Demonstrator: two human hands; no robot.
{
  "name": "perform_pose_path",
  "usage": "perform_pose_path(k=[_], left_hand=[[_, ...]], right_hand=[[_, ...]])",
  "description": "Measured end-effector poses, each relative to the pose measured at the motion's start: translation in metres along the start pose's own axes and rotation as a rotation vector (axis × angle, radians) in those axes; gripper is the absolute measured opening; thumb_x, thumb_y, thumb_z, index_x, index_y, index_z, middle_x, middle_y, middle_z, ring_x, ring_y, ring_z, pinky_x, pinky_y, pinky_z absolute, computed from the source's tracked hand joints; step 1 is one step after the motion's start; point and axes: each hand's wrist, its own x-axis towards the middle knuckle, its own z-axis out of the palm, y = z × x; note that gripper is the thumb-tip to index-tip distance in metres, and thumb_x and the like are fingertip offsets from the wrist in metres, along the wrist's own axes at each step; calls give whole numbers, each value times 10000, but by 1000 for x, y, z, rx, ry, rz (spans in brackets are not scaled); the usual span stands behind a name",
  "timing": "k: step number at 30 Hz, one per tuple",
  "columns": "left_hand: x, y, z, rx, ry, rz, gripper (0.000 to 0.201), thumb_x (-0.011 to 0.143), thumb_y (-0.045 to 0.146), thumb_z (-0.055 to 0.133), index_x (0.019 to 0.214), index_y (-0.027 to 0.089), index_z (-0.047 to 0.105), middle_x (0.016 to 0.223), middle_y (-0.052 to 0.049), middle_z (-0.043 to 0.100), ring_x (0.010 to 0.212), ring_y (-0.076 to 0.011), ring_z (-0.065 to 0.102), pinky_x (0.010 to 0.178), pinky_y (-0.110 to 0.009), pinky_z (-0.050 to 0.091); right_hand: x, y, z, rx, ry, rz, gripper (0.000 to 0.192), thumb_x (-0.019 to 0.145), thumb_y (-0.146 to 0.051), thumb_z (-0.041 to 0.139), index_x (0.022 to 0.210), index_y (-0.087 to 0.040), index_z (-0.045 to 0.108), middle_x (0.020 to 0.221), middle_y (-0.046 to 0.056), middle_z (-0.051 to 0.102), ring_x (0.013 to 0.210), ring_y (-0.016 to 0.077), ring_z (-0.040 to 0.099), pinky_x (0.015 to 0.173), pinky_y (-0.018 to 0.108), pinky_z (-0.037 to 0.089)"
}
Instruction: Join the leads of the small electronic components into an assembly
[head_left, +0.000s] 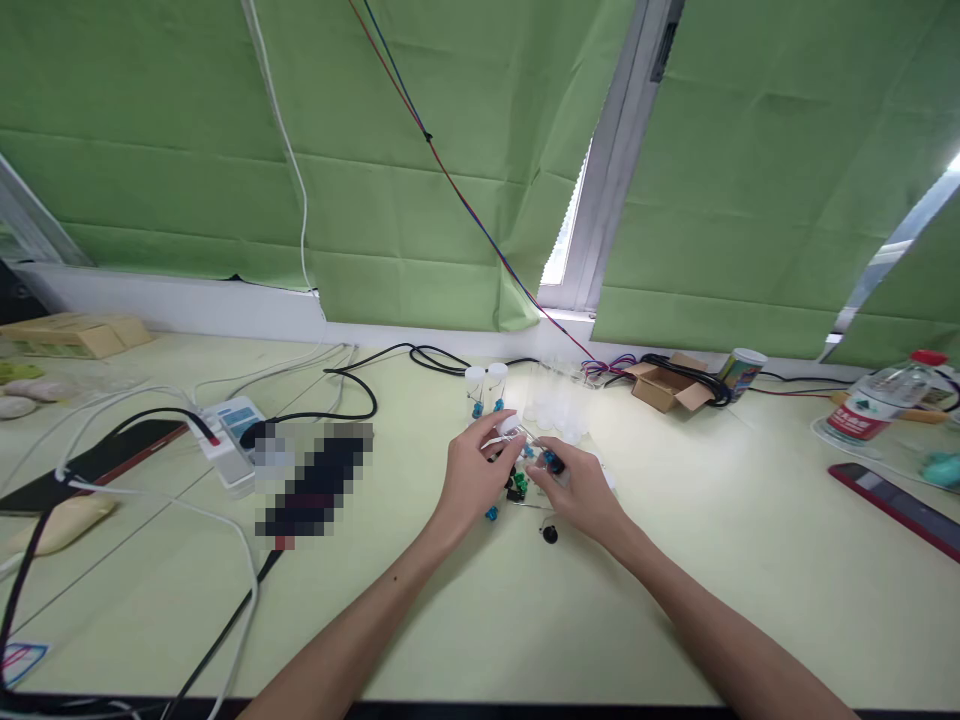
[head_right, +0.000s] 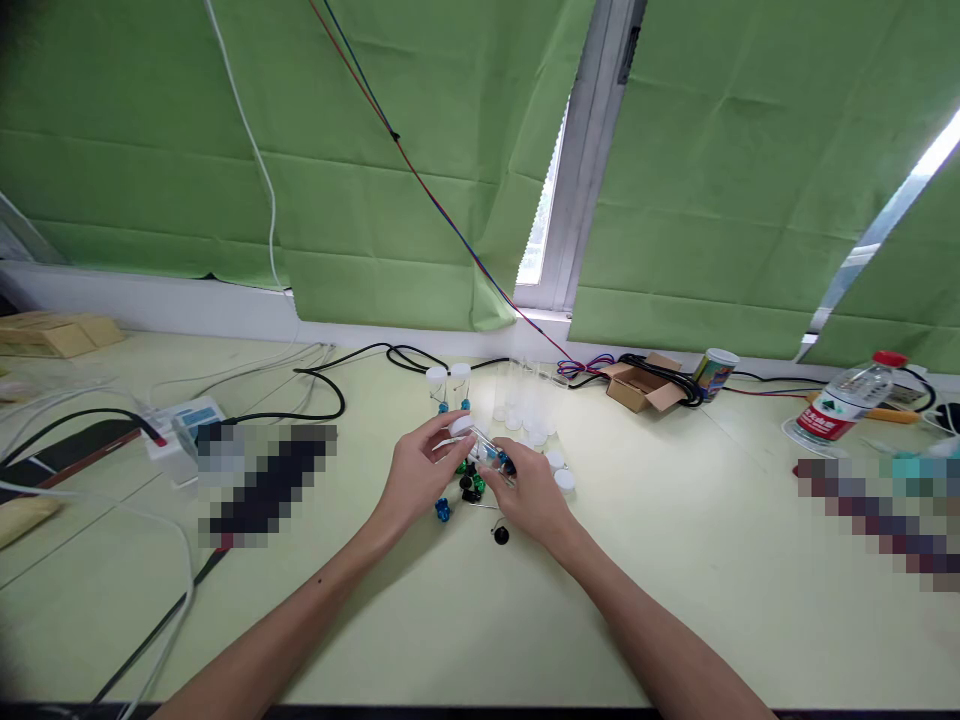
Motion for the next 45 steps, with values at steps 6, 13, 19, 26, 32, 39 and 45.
perform_pose_path(k=[6,13,19,26,32,39,45], left_hand=[[1,0,2,-31,0,63,373,798,354,682,1134,192,677,1098,-78,649,949,-184,645,847,-319,577],[0,0,1,-65,3,64,364,805,350,686,1143,213,678,1124,-67,642,875,-157,658,842,-303,566],[0,-1,2,-88,34,102,340,812,350,681,1130,232,697,1152,-60,629,904,-154,642,833,-286,557],[-2,-2,5,-108,65,113,327,813,346,682,1121,238,707,1154,-57,632,888,-147,627,800,-282,567],[-4,-2,7,-108,105,128,306,805,337,694,1092,232,717,1150,-57,638,888,-156,634,789,-301,586],[-5,-1,7,-128,138,144,292,802,340,697,1069,226,729,1099,-58,652,887,-161,638,777,-304,594],[-7,0,7,-132,164,166,283,800,349,698,1049,220,736,1040,-52,660,868,-156,641,746,-286,593]], right_hand=[[0,-3,0,4,0,0,275,943,-409,509,1066,-189,620,753,15,657,615,153,547,582,255,429],[-2,-5,2,-20,22,1,280,957,-413,488,1072,-188,608,738,-1,651,541,120,514,547,239,398],[-3,-6,3,-24,34,-4,299,963,-429,476,1079,-186,607,715,-4,637,536,123,506,541,241,380],[-3,-8,3,-16,33,-1,290,960,-414,484,1082,-183,610,681,-13,621,531,125,491,551,238,380],[-3,-10,2,1,27,-4,296,964,-416,470,1078,-181,610,673,-14,613,536,127,487,547,234,381],[-4,-11,2,-4,30,-7,296,959,-413,476,1078,-177,610,694,-10,615,530,124,485,545,233,382],[-4,-10,2,-4,35,-13,293,957,-412,484,1090,-185,613,701,-15,615,537,118,482,543,227,386]])
